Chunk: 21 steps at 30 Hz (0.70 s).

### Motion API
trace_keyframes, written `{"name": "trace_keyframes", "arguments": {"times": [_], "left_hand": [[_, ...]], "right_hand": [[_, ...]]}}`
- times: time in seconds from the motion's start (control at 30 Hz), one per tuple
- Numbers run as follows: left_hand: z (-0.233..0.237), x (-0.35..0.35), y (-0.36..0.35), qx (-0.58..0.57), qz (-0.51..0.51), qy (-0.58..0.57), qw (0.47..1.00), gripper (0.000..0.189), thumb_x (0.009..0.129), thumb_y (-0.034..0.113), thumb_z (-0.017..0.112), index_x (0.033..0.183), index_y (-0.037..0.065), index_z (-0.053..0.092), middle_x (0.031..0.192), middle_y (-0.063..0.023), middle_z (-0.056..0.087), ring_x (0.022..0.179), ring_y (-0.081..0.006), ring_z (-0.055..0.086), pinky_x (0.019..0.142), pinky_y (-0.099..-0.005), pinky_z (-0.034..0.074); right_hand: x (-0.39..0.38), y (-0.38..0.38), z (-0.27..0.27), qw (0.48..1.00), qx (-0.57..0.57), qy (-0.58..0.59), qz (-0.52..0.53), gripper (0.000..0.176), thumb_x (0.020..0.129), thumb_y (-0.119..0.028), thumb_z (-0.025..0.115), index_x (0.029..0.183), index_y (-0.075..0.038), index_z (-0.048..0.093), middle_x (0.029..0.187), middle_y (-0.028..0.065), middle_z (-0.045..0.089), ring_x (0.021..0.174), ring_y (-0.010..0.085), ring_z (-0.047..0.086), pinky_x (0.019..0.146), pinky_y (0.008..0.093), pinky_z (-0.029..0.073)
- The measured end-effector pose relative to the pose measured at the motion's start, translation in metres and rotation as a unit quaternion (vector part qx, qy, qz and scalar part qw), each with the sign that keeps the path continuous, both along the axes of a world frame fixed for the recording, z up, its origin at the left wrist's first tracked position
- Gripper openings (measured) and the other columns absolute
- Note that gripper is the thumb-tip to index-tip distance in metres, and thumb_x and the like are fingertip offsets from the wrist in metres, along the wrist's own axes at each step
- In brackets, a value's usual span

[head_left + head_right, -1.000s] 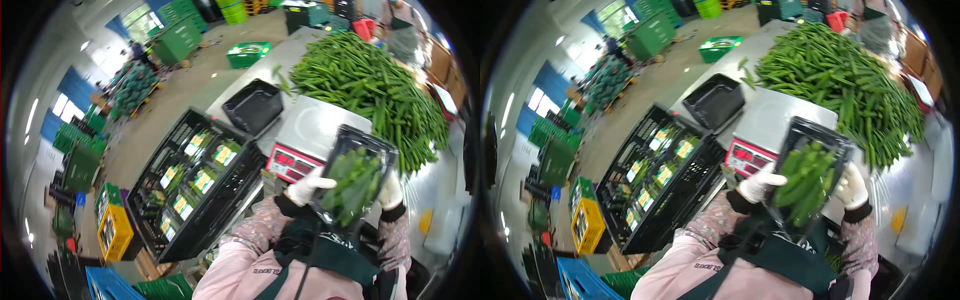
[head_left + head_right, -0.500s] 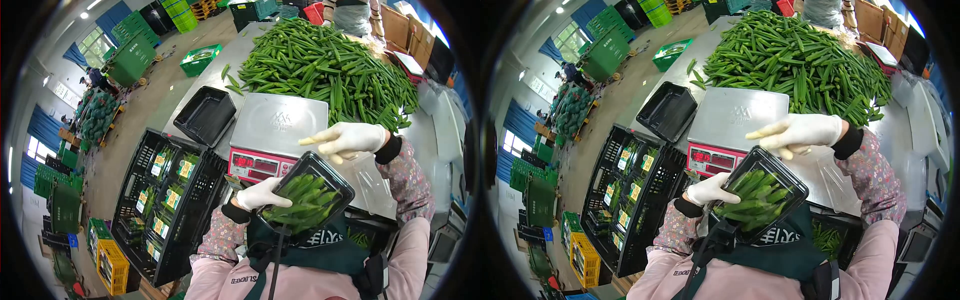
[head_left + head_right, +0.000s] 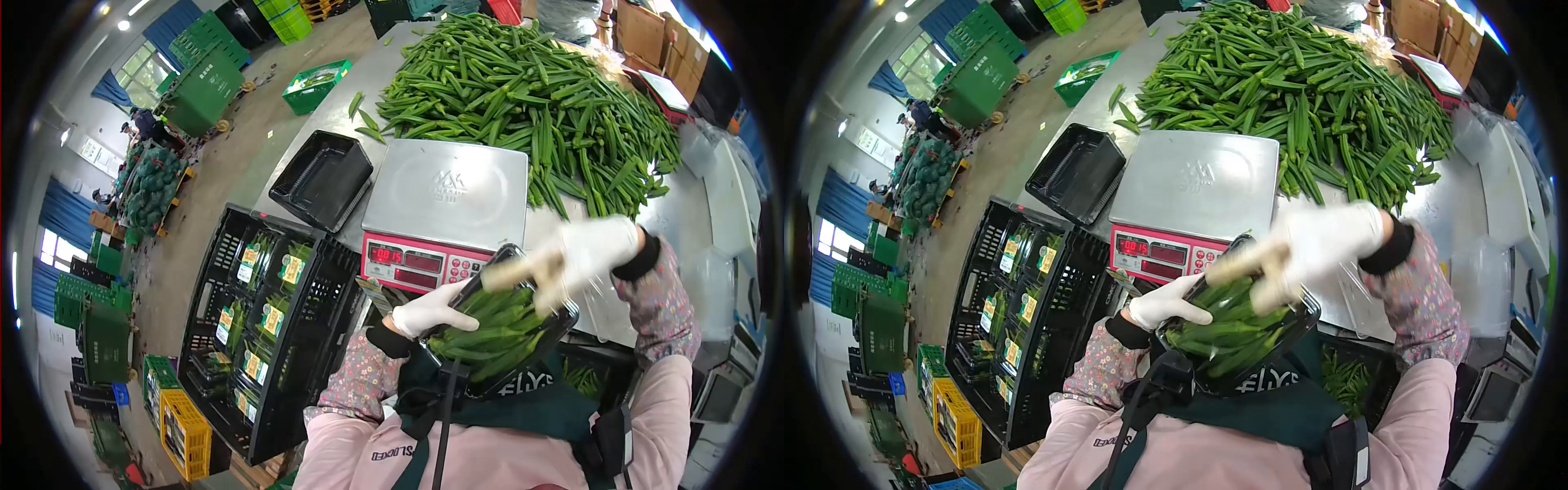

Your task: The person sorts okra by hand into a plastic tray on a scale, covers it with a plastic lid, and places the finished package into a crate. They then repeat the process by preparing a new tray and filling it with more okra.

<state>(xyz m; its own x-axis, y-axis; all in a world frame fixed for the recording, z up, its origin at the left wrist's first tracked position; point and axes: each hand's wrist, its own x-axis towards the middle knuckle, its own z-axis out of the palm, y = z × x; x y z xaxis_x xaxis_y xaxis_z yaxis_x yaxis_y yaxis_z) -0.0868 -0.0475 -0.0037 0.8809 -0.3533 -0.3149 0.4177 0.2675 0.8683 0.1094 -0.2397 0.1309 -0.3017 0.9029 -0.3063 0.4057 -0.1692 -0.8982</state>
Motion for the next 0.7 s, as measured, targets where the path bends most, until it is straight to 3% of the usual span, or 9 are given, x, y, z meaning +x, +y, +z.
{"name": "trace_keyframes", "arguments": {"times": [0.03, 0.13, 0.23, 0.37, 0.43, 0.5, 0.57, 0.63, 0.7], "left_hand": [[0.002, 0.0, -0.001, -0.027, 0.022, -0.014, 0.999, 0.078, 0.078, 0.003, 0.074, 0.148, -0.003, 0.04, 0.135, -0.0085, 0.058, 0.122, -0.0143, 0.054, 0.106, -0.0318, 0.041], [-0.011, -0.012, 0.0, -0.06, 0.071, -0.015, 0.996, 0.083, 0.075, 0.002, 0.073, 0.15, -0.003, 0.036, 0.138, -0.009, 0.055, 0.125, -0.0155, 0.051, 0.108, -0.0315, 0.039], [-0.019, -0.024, 0.003, -0.073, 0.105, -0.002, 0.992, 0.085, 0.076, 0.005, 0.074, 0.151, -0.005, 0.035, 0.143, -0.0103, 0.052, 0.13, -0.0172, 0.048, 0.112, -0.0318, 0.035], [-0.026, -0.03, -0.003, -0.074, 0.146, -0.002, 0.987, 0.075, 0.08, 0.011, 0.072, 0.147, -0.005, 0.041, 0.137, -0.0102, 0.057, 0.124, -0.0172, 0.053, 0.109, -0.0315, 0.038], [-0.023, -0.026, -0.012, -0.085, 0.22, 0.009, 0.972, 0.064, 0.081, 0.011, 0.069, 0.14, -0.005, 0.049, 0.128, -0.0106, 0.063, 0.114, -0.0177, 0.061, 0.101, -0.0309, 0.046], [-0.026, -0.022, -0.01, -0.07, 0.228, -0.018, 0.971, 0.063, 0.085, 0.012, 0.068, 0.141, -0.006, 0.048, 0.131, -0.0114, 0.061, 0.117, -0.0182, 0.059, 0.103, -0.0323, 0.044], [-0.019, -0.019, -0.001, -0.033, 0.2, -0.042, 0.978, 0.061, 0.086, 0.008, 0.069, 0.141, -0.006, 0.047, 0.132, -0.0101, 0.06, 0.119, -0.0171, 0.056, 0.104, -0.0305, 0.042], [-0.006, -0.018, 0.004, -0.019, 0.185, -0.052, 0.981, 0.059, 0.086, 0.007, 0.07, 0.14, -0.006, 0.049, 0.129, -0.0089, 0.062, 0.116, -0.0147, 0.057, 0.102, -0.0294, 0.044], [-0.003, -0.012, 0.009, -0.022, 0.144, -0.056, 0.988, 0.06, 0.086, 0.006, 0.071, 0.14, -0.006, 0.049, 0.129, -0.0087, 0.062, 0.115, -0.0136, 0.057, 0.101, -0.0298, 0.045]], "right_hand": [[-0.012, -0.009, 0.021, 0.993, 0.002, -0.096, 0.075, 0.057, 0.092, -0.033, 0.073, 0.142, -0.009, 0.057, 0.065, 0.0048, 0.064, 0.051, 0.0149, 0.054, 0.051, 0.0314, 0.046], [-0.028, -0.055, 0.015, 0.966, 0.155, -0.197, 0.06, 0.054, 0.086, -0.037, 0.077, 0.131, -0.008, 0.065, 0.059, 0.0102, 0.057, 0.051, 0.0252, 0.058, 0.049, 0.0351, 0.047], [-0.038, -0.09, 0.002, 0.958, 0.166, -0.233, -0.037, 0.056, 0.083, -0.037, 0.08, 0.128, -0.006, 0.066, 0.062, 0.0027, 0.057, 0.051, 0.021, 0.058, 0.05, 0.0343, 0.05], [-0.066, -0.092, -0.029, 0.975, 0.167, -0.139, -0.057, 0.048, 0.084, -0.028, 0.08, 0.123, -0.004, 0.064, 0.079, 0.0034, 0.062, 0.072, 0.0223, 0.064, 0.069, 0.0341, 0.055], [-0.075, -0.085, -0.046, 0.981, 0.094, -0.09, -0.144, 0.037, 0.086, -0.022, 0.077, 0.116, -0.004, 0.065, 0.094, 0.0092, 0.066, 0.087, 0.027, 0.067, 0.082, 0.0358, 0.054], [-0.065, -0.086, -0.058, 0.96, 0.142, -0.115, -0.211, 0.033, 0.086, -0.019, 0.077, 0.114, -0.003, 0.066, 0.099, 0.0106, 0.068, 0.092, 0.0282, 0.068, 0.086, 0.0352, 0.054], [-0.052, -0.087, -0.054, 0.94, 0.126, -0.073, -0.309, 0.024, 0.09, -0.015, 0.072, 0.109, -0.002, 0.068, 0.105, 0.0096, 0.069, 0.095, 0.0202, 0.067, 0.088, 0.033, 0.053], [-0.023, -0.09, -0.068, 0.86, 0.049, -0.164, -0.482, 0.028, 0.093, -0.015, 0.065, 0.118, -0.001, 0.065, 0.112, 0.0082, 0.068, 0.103, 0.0154, 0.064, 0.093, 0.0309, 0.05], [-0.01, -0.074, -0.073, 0.85, 0.104, 0.02, -0.516, 0.037, 0.095, -0.016, 0.06, 0.128, 0.001, 0.059, 0.117, 0.0084, 0.066, 0.109, 0.0153, 0.06, 0.098, 0.0296, 0.046]]}}
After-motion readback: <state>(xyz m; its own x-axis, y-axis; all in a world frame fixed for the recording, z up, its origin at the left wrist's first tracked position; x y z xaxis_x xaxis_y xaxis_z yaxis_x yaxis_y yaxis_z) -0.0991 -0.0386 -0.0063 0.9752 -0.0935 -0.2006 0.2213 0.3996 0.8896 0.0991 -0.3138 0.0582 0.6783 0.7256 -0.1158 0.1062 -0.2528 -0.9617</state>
